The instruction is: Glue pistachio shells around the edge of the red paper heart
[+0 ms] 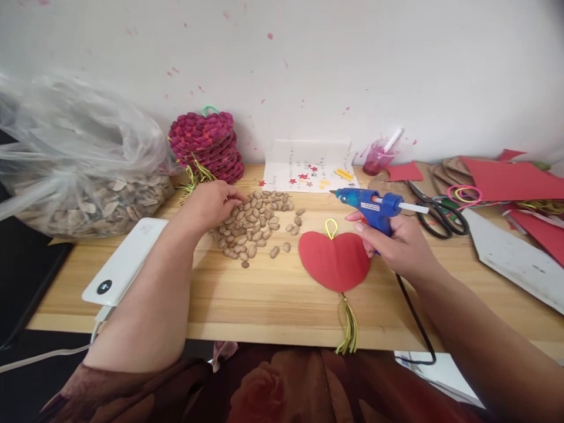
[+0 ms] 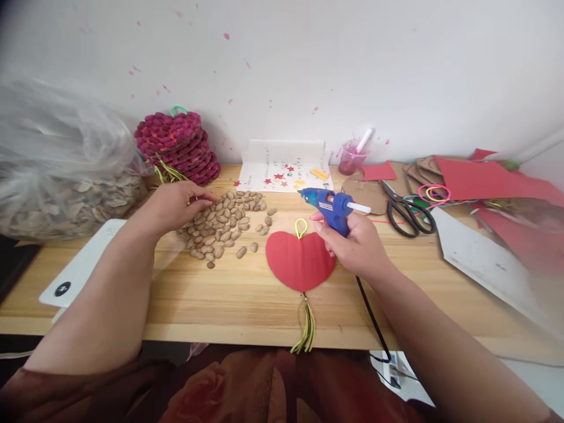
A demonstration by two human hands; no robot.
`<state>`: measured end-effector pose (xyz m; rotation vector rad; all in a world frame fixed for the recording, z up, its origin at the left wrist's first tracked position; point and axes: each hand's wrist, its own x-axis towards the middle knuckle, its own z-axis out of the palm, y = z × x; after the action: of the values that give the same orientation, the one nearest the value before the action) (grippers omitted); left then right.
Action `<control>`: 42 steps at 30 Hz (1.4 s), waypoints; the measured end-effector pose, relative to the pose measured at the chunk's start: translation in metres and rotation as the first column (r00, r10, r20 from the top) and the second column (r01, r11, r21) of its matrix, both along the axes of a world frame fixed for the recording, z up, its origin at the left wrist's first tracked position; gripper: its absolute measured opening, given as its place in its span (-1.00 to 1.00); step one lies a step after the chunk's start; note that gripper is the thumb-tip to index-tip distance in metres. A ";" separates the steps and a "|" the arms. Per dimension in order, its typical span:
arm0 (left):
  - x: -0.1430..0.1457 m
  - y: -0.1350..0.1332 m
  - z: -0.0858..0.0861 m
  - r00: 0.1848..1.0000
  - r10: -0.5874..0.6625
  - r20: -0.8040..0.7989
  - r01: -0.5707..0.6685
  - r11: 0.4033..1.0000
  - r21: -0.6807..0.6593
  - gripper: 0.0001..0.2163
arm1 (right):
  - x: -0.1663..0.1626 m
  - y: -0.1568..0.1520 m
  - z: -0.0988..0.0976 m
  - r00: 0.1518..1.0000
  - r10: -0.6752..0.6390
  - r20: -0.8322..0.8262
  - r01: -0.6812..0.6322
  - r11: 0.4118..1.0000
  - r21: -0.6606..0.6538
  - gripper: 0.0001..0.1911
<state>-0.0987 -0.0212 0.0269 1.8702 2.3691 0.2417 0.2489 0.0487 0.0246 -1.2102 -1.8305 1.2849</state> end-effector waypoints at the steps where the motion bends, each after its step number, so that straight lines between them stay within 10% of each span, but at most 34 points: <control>1: 0.000 0.000 -0.001 1.000 -0.009 0.002 0.009 1.000 -0.013 -0.67 | 0.000 0.001 0.000 1.000 0.005 0.005 -0.005 1.000 -0.007 -0.81; 17: 0.005 -0.003 0.000 0.992 0.078 0.100 -0.100 0.967 0.234 -0.73 | 0.007 0.008 -0.014 0.998 0.042 -0.053 -0.038 0.996 0.076 -0.61; 42: 0.008 0.002 -0.004 0.994 0.093 0.060 -0.098 0.992 0.084 -0.70 | -0.001 0.003 -0.024 0.958 0.274 -0.084 -0.266 0.960 0.091 -0.62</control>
<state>-0.0903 -0.0193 0.0232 1.7620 2.4512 0.4059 0.2477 0.0516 0.0008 -0.8621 -2.0061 1.3767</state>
